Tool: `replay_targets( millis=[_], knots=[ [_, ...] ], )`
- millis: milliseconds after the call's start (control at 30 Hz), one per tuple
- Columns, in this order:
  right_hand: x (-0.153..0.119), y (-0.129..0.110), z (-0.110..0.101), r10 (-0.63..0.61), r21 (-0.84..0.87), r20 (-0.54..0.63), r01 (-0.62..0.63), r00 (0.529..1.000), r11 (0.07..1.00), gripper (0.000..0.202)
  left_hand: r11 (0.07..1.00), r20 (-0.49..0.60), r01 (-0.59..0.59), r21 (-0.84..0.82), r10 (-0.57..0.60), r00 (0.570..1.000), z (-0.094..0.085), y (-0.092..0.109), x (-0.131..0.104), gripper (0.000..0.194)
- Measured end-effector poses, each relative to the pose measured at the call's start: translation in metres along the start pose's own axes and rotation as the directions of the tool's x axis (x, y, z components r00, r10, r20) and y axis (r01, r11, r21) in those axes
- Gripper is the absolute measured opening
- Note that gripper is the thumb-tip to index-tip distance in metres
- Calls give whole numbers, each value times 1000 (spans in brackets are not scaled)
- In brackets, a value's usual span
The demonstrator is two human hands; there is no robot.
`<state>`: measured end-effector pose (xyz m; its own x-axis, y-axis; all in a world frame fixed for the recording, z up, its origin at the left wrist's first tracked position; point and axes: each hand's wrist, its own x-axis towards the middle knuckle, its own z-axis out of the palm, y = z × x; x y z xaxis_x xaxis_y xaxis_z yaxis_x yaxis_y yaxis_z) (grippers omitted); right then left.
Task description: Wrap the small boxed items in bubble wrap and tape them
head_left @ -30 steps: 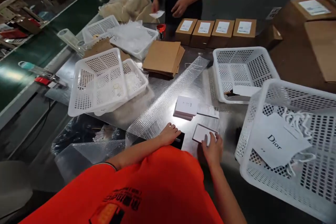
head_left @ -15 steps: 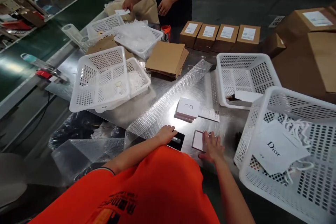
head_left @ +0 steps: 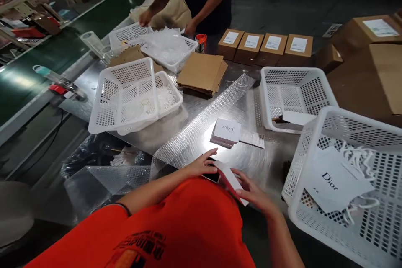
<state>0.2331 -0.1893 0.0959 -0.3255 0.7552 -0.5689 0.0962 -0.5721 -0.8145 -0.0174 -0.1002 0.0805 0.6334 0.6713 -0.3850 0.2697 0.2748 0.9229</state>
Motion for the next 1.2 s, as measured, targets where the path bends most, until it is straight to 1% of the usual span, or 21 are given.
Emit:
replay_targets(
  millis=[67,100,167,200,233,267,300,367,400,467,500,533,600,633,700,767,867,933,1067,1133,1200],
  knots=[
    [9,-6,8,51,115,109,-64,993,991,86,990,101,47,-129,-34,994,-1,-4,-6,71],
    [14,-8,13,74,130,82,-85,994,988,84,986,91,74,-147,-61,994,-1,-7,-9,65],
    [22,-7,23,49,13,-142,-48,989,999,82,966,-9,133,-222,-139,990,-1,-15,-14,59],
    [24,-6,29,-29,-139,-280,-10,959,990,80,941,-57,163,-295,-188,981,1,-20,-17,59],
    [25,-4,37,-153,-339,-376,18,914,941,78,907,-74,194,-374,-238,968,4,-25,-19,62],
    [25,-2,45,-293,-546,-398,32,869,837,78,866,-59,227,-446,-282,958,7,-29,-21,65],
    [24,0,54,-406,-719,-355,32,842,694,77,826,-25,260,-499,-314,949,11,-32,-23,66],
    [25,6,69,-502,-908,-215,18,838,418,77,786,49,299,-542,-326,944,19,-38,-24,65],
    [26,10,74,-513,-944,-173,6,841,329,77,790,62,295,-537,-312,948,21,-42,-25,62],
    [33,18,78,-520,-968,-166,-38,838,249,83,833,-21,253,-492,-302,953,18,-50,-25,55],
    [39,23,77,-525,-969,-181,-59,832,241,86,854,-102,248,-457,-327,940,14,-55,-26,51],
    [45,27,75,-530,-967,-192,-68,826,243,90,866,-188,263,-426,-369,910,9,-61,-27,47],
    [59,34,70,-536,-965,-193,-61,822,254,94,850,-305,337,-405,-473,827,-4,-72,-30,41],
    [66,37,68,-529,-966,-174,-40,830,256,95,823,-307,382,-420,-525,794,-9,-76,-32,39],
    [79,40,67,-495,-967,-117,15,861,255,96,771,-249,433,-467,-584,773,-15,-80,-33,39],
    [87,40,69,-456,-967,-75,47,887,251,94,737,-172,439,-514,-590,789,-14,-79,-31,42],
    [93,41,75,-441,-970,-68,44,895,239,90,743,-116,377,-553,-517,848,-6,-76,-26,46],
    [94,42,78,-448,-975,-56,48,892,218,87,784,-150,323,-531,-462,874,-2,-77,-22,46],
    [95,44,76,-481,-981,-12,84,877,177,81,896,-282,302,-326,-397,873,0,-86,-17,40],
    [96,45,72,-501,-980,10,107,865,166,80,915,-303,304,-267,-379,874,1,-92,-16,37],
    [97,45,67,-510,-979,21,122,860,166,81,914,-283,289,-284,-368,886,2,-96,-15,40]
  ],
)
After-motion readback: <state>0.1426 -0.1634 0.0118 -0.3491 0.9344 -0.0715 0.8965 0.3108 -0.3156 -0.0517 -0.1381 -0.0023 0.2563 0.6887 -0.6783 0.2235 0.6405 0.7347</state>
